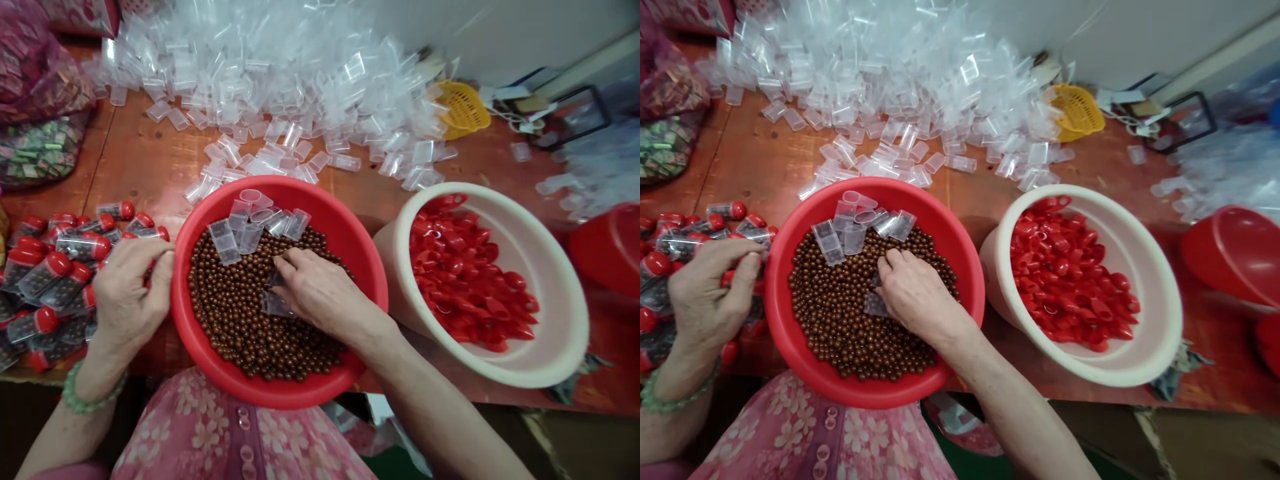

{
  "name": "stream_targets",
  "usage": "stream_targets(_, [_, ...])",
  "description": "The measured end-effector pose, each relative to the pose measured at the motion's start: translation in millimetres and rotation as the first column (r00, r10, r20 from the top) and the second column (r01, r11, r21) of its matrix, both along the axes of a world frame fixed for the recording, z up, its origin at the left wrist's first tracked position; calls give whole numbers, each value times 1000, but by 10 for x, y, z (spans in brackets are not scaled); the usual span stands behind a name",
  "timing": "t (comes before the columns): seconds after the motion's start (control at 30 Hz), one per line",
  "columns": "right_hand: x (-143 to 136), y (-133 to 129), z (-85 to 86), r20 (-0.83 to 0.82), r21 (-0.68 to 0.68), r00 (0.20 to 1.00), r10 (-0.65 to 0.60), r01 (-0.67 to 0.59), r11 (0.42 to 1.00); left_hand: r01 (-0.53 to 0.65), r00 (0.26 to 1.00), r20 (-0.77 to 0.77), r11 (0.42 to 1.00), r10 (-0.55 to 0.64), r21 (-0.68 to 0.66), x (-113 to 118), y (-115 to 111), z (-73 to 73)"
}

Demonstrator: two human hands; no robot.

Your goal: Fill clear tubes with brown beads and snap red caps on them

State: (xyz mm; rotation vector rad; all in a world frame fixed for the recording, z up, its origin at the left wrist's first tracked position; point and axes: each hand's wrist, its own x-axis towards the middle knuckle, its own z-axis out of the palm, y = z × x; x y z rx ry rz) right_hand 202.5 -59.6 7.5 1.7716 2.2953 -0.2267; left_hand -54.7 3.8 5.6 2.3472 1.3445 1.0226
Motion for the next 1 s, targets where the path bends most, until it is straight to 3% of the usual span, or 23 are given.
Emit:
stream_targets(0.13, [-33,17,-57,75,-8,993,94,-93,996,215,976,34,976,-214,-29,325,-94,-53])
stream_targets(0.27, [76,52,-126,71,109,989,130,-137,984,259,956,-151,966,-254,19,417,-91,-148])
stream_targets(0.37, [160,99,-136,146,150,976,159,-181,972,263,950,-182,965,-254,25,399,-77,-146])
stream_targets(0.53, [108,209,-146,186,43,910,369,-383,923,267,941,-216,964,-259,7,393,-72,-127])
stream_targets(0.7, [-111,314,-210,-51,-108,854,518,-521,847,271,934,-243,963,-262,1,402,-77,-135])
stream_targets(0.77, [-172,352,-238,-225,-165,846,483,-522,837,267,933,-254,964,-257,3,401,-81,-136])
stream_targets(0.87, [-203,380,-277,-498,-203,810,310,-456,866,264,932,-256,965,-255,1,398,-86,-146])
stream_targets(1.0, [-178,352,-282,-774,-201,631,57,-331,922,249,955,-171,968,-243,15,383,-94,-174])
